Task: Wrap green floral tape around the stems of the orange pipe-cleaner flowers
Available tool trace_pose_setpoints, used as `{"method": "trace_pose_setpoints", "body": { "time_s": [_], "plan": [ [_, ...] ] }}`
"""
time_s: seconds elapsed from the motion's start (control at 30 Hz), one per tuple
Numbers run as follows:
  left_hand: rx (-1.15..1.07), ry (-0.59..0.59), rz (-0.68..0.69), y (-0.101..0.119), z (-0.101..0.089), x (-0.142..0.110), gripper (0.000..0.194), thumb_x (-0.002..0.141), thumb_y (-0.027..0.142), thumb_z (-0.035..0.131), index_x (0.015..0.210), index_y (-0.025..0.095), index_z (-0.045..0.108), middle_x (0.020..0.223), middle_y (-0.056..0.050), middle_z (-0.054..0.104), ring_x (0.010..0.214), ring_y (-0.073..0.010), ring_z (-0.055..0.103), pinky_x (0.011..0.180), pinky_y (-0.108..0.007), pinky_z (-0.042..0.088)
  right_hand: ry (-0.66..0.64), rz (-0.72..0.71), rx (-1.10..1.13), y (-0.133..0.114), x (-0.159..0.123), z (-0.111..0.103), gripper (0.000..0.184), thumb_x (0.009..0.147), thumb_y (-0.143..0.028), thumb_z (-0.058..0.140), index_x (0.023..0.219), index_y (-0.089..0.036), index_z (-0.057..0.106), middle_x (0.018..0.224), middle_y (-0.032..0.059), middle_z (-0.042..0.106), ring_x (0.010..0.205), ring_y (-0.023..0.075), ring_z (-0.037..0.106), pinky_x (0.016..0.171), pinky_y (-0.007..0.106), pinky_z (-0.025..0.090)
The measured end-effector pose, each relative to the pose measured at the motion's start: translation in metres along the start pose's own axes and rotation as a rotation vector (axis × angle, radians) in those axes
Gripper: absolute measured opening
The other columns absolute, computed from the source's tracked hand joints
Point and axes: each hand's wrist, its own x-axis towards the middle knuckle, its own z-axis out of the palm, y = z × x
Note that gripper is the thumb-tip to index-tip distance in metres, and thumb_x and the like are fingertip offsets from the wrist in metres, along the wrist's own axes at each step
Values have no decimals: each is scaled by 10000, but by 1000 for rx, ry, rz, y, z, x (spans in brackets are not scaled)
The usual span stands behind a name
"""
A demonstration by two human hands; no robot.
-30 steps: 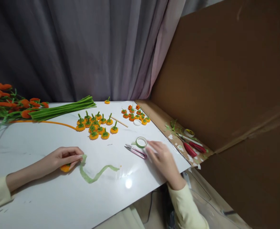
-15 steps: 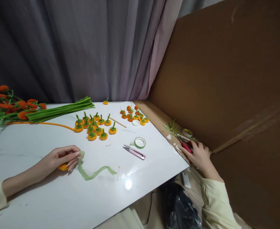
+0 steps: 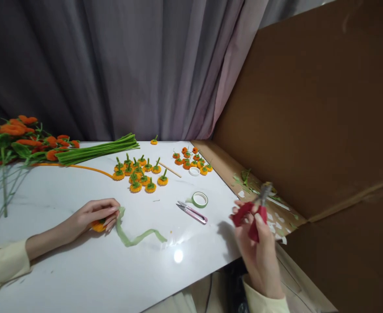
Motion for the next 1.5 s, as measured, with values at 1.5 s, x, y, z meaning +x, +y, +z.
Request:
{"method": "trace_pose_setpoints", "body": {
  "time_s": [1.5],
  "plan": [
    [560,310,266,29,46,4,214,923,306,347,760,203,439,660,20,468,606,-141,429,611,-265,349,-811,976,892,-21,-93,168,390,773,-496,654,944,-161,551,803,24,575,698,152,570,701,329,466]
  ]
}}
